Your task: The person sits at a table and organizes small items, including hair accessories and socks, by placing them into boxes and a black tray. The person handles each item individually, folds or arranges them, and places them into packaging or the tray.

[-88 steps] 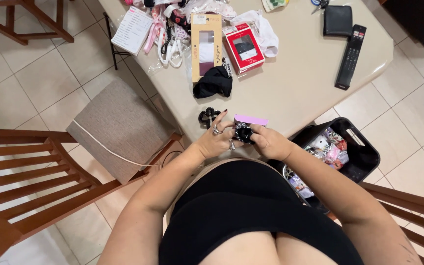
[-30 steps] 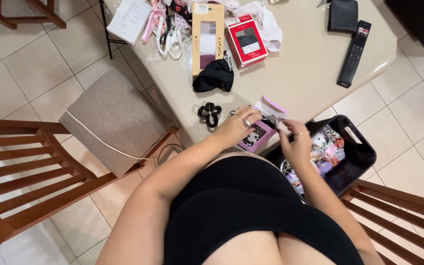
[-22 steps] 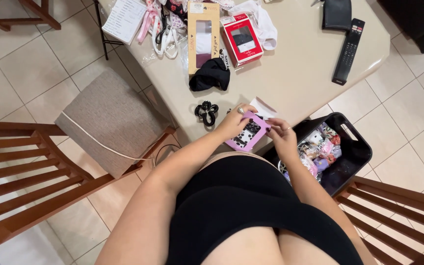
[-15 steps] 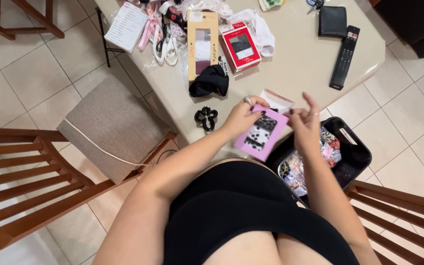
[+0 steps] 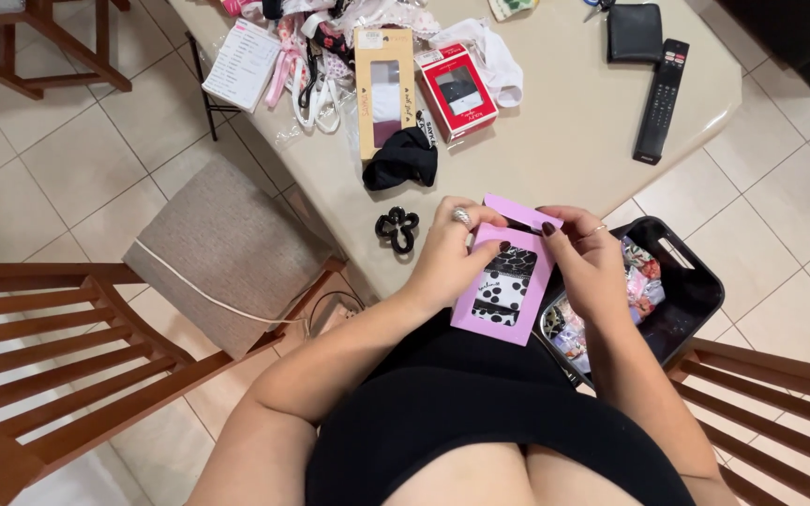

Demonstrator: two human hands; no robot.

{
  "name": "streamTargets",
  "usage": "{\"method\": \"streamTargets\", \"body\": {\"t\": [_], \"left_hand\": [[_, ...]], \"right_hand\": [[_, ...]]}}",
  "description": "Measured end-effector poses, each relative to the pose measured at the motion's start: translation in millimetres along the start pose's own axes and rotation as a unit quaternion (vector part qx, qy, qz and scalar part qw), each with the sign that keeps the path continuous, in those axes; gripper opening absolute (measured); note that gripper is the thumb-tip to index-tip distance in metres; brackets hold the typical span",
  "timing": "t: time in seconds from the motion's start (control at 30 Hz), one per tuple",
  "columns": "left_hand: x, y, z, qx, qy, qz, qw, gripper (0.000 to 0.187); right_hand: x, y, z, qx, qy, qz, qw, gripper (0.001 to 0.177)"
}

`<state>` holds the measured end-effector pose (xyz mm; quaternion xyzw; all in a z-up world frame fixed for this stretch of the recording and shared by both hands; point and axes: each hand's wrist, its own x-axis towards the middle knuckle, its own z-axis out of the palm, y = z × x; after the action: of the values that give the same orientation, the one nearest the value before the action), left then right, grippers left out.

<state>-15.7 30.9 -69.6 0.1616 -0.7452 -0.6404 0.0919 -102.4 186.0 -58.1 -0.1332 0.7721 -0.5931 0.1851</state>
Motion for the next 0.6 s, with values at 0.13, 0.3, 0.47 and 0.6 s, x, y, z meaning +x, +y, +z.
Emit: {"method": "streamTargets", "body": {"t": [0.13, 0.3, 0.47, 0.6], "left_hand": [[-3, 12, -3, -0.094, 0.032, -0.037, 0.994, 0.041], [2, -10, -8, -0.084, -0.062, 0.025, 0.994, 0.045], [7, -8, -13, -0.092, -0.055, 0.048, 0.993, 0.025], [10, -2, -17, -0.103, -0.056, 0.040, 0.992, 0.021]], "right_hand": [[1, 0, -1, -0.012, -0.007, -0.009, 1.000, 0.011], [4, -4, -4, -0.041, -0.007, -0.013, 0.999, 0.009], [7, -14, -10, -0.035, -0.003, -0.022, 0.999, 0.009], [10, -14, -17, -0.050, -0.037, -0.073, 0.995, 0.010]]}}
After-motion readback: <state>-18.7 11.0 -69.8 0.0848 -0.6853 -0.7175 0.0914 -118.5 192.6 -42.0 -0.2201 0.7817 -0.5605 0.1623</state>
